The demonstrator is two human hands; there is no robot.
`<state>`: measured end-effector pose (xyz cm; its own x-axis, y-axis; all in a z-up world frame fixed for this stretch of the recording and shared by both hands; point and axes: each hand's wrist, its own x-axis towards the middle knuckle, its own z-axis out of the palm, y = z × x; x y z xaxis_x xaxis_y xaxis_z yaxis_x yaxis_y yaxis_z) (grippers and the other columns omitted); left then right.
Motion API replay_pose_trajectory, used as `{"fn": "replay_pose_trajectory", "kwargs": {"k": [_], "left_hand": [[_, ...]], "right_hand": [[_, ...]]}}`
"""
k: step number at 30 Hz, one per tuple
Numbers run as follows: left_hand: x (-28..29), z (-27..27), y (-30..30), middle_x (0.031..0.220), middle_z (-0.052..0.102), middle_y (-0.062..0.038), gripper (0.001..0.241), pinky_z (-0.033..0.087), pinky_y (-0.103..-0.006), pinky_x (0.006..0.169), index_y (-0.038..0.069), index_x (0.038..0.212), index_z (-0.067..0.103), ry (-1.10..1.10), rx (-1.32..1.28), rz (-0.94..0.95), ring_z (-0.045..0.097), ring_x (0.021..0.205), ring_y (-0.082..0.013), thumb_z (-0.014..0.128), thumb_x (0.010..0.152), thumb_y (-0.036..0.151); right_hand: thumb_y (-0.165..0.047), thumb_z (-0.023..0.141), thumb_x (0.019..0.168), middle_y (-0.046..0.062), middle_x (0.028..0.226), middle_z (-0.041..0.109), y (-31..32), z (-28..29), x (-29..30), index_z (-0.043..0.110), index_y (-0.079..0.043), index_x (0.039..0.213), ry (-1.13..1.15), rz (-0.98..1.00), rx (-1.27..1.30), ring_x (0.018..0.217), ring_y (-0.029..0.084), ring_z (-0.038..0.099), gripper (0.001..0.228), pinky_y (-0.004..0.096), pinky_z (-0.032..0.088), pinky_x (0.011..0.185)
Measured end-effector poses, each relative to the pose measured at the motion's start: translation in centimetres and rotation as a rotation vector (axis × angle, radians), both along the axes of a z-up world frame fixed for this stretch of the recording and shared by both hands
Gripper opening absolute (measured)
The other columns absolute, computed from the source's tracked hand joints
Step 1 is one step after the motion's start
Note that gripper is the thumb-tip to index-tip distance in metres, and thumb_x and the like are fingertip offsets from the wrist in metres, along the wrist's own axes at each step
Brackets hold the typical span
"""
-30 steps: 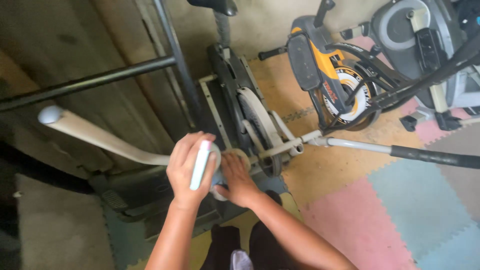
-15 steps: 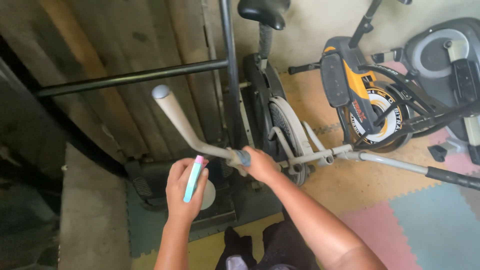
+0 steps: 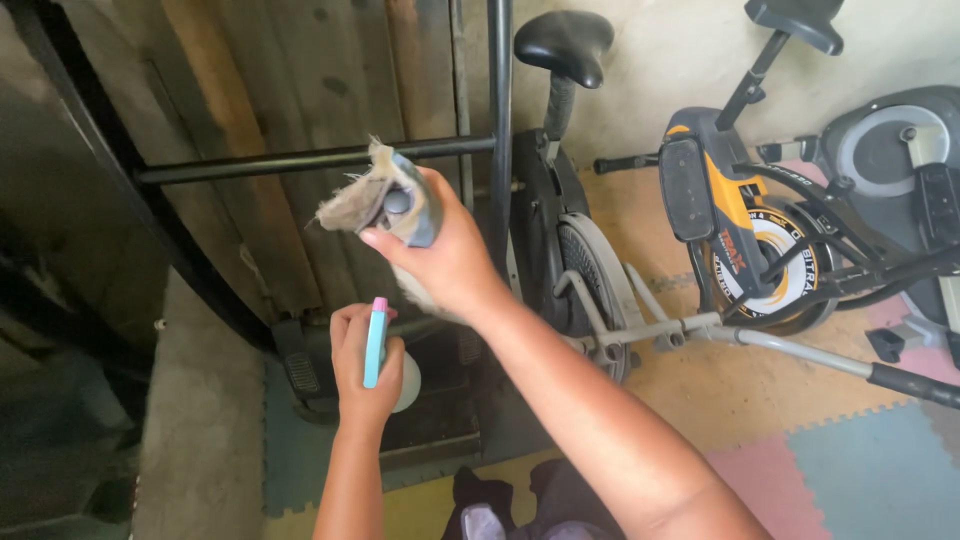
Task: Cleaning and wiping down various pieces of exercise equipment in a gym using a spray bottle and a cloth.
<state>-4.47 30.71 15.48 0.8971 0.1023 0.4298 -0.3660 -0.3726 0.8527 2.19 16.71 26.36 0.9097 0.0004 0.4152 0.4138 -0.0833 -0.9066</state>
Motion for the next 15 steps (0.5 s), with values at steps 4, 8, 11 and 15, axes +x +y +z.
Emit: {"fn": "replay_pose_trajectory", "kwargs": {"k": [4, 8, 11, 15], "left_hand": [[0.7, -1.4, -0.5, 0.107, 0.056, -0.015, 0.03, 0.049, -0.0374, 0.09, 0.001, 0.105, 0.065, 0.021, 0.011, -0.009, 0.059, 0.099, -0.032, 0.06, 0.077, -0.005], [0.6, -2.6, -1.1, 0.114, 0.054, -0.016, 0.039, 0.049, -0.0369, 0.094, -0.001, 0.114, 0.063, 0.042, -0.024, -0.105, 0.059, 0.104, -0.0318, 0.059, 0.075, -0.005], [0.0, -4.8, -1.6, 0.119, 0.053, -0.016, 0.044, 0.049, -0.0369, 0.096, -0.001, 0.117, 0.065, 0.078, -0.028, -0.19, 0.06, 0.108, -0.0315, 0.058, 0.073, -0.005], [-1.2, -6.4, -2.2, 0.126, 0.05, -0.019, 0.039, 0.048, -0.0395, 0.099, 0.0, 0.11, 0.067, 0.211, 0.016, -0.307, 0.059, 0.112, -0.0331, 0.06, 0.072, -0.006]], "right_hand": [[-0.018, 0.084, 0.087, 0.005, 0.109, 0.072, 0.9, -5.9, 0.6, 0.061, -0.007, 0.125, 0.037, -0.102, -0.001, 0.105, 0.012, 0.066, 0.045, 0.03, 0.054, 0.094], [-0.019, 0.084, 0.083, 0.004, 0.096, 0.07, -0.1, -13.6, -0.4, 0.061, -0.007, 0.113, 0.34, -0.097, -0.017, 0.091, 0.014, 0.067, 0.04, 0.034, 0.057, 0.079], [-0.021, 0.088, 0.078, 0.008, 0.097, 0.07, -1.8, -15.7, -1.2, 0.062, -0.008, 0.107, 0.319, -0.151, -0.286, 0.092, 0.026, 0.069, 0.042, 0.041, 0.057, 0.077], [-0.013, 0.081, 0.066, 0.012, 0.104, 0.068, -4.6, -18.6, -2.7, 0.061, -0.008, 0.111, -0.001, -0.265, -0.746, 0.103, 0.038, 0.066, 0.05, 0.047, 0.052, 0.085]]}}
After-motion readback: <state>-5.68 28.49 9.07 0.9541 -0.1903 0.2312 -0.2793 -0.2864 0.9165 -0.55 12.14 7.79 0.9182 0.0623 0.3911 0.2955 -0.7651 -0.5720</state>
